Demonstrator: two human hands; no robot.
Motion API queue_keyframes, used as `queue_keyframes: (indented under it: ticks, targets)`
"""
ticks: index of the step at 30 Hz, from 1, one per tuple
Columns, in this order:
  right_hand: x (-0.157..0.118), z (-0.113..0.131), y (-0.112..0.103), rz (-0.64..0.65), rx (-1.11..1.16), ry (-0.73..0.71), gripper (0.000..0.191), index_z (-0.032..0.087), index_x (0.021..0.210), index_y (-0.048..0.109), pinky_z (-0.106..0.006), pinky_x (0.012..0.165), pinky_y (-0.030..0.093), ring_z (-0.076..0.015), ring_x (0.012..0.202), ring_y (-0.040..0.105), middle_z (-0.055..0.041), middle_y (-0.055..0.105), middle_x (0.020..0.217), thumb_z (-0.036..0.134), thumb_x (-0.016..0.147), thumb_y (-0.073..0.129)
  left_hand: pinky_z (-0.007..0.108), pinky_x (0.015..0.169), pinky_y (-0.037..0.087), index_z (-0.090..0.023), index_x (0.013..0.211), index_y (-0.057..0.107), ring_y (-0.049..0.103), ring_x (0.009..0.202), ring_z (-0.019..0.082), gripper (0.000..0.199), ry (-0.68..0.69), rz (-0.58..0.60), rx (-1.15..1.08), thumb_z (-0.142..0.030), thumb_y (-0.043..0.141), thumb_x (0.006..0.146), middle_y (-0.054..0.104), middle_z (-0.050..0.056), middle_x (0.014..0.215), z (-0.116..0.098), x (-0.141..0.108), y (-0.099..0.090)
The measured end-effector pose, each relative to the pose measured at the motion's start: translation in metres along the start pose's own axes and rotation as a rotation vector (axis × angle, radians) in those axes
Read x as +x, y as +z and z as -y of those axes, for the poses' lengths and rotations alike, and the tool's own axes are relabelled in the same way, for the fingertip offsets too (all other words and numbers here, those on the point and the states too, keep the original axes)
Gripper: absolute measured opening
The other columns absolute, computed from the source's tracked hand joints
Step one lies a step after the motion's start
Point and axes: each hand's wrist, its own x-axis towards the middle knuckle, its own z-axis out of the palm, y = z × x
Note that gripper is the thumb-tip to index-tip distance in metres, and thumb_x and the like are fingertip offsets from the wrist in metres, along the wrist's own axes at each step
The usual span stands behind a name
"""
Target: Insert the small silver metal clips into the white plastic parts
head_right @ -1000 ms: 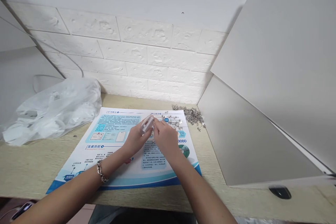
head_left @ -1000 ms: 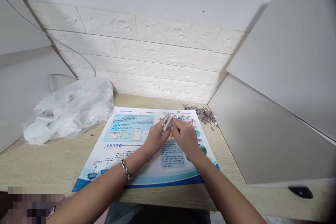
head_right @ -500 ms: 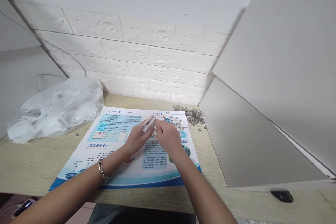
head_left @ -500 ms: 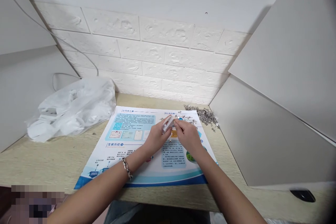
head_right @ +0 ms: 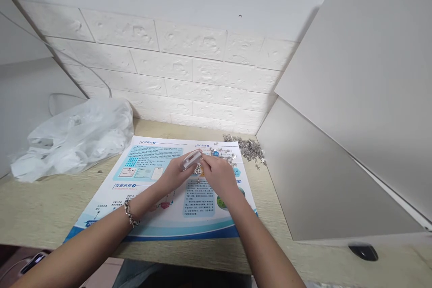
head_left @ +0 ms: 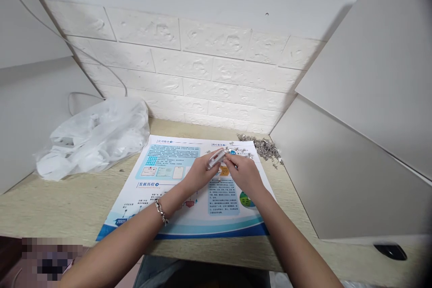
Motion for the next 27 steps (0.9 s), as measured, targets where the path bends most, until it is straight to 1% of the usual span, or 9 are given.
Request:
queue_keyframes:
  ticks: [4,10,16,19,23,27]
  targets:
    - [-0.001,0.003,0.005,-0.034,-0.011,0.019,0.029,0.022,0.102,0.064,-0.024,0.06,0.037,-0.0163,0.073,0.058,-0.0038,0.066,0.082,0.027,0.087,0.039,0.028,0.08,0.049,-0.02,0.119,0.05,0.06,0.095,0.016,0.036,0.02,-0.006,0.008,-0.021,0.042,0.084,0.063,0.004,0.11,0.0,0.0,0.001]
    - [-0.003,0.009,0.009,-0.084,0.055,0.074,0.029,0.021,0.101,0.064,-0.025,0.065,0.04,-0.0161,0.074,0.058,-0.0038,0.066,0.083,0.026,0.087,0.04,0.03,0.082,0.049,-0.019,0.118,0.051,0.058,0.099,0.018,0.035,0.018,-0.031,0.009,-0.021,0.042,0.084,0.062,0.005,0.112,0.001,-0.001,0.002]
    - [-0.003,0.013,0.011,-0.145,0.116,0.109,0.032,0.02,0.102,0.064,-0.026,0.064,0.041,-0.0175,0.078,0.059,-0.0054,0.067,0.088,0.026,0.088,0.036,0.032,0.084,0.048,-0.02,0.121,0.048,0.058,0.101,0.018,0.038,-0.022,-0.038,-0.004,-0.02,0.041,0.084,0.061,0.006,0.113,-0.006,-0.002,0.003]
    - [-0.002,0.011,0.011,-0.17,0.146,0.094,0.033,0.021,0.102,0.064,-0.027,0.064,0.042,-0.0177,0.077,0.059,-0.005,0.067,0.086,0.027,0.088,0.035,0.032,0.087,0.047,-0.021,0.124,0.046,0.057,0.104,0.019,0.04,-0.048,-0.063,0.003,-0.02,0.041,0.084,0.059,0.006,0.116,-0.01,-0.003,0.004]
    - [0.001,0.008,0.007,-0.136,0.154,0.034,0.033,0.021,0.105,0.064,-0.026,0.062,0.042,-0.0171,0.072,0.059,-0.0038,0.067,0.077,0.029,0.087,0.038,0.032,0.088,0.046,-0.02,0.123,0.047,0.056,0.105,0.02,0.04,-0.074,-0.085,-0.003,-0.021,0.042,0.083,0.059,0.006,0.117,-0.012,-0.002,0.003]
    - [0.001,0.007,0.005,-0.112,0.141,0.023,0.034,0.022,0.107,0.063,-0.026,0.06,0.042,-0.0164,0.069,0.058,-0.0037,0.067,0.078,0.031,0.087,0.038,0.031,0.089,0.045,-0.018,0.122,0.048,0.055,0.106,0.019,0.039,-0.068,-0.064,-0.031,-0.021,0.042,0.083,0.059,0.006,0.118,-0.011,-0.001,0.001]
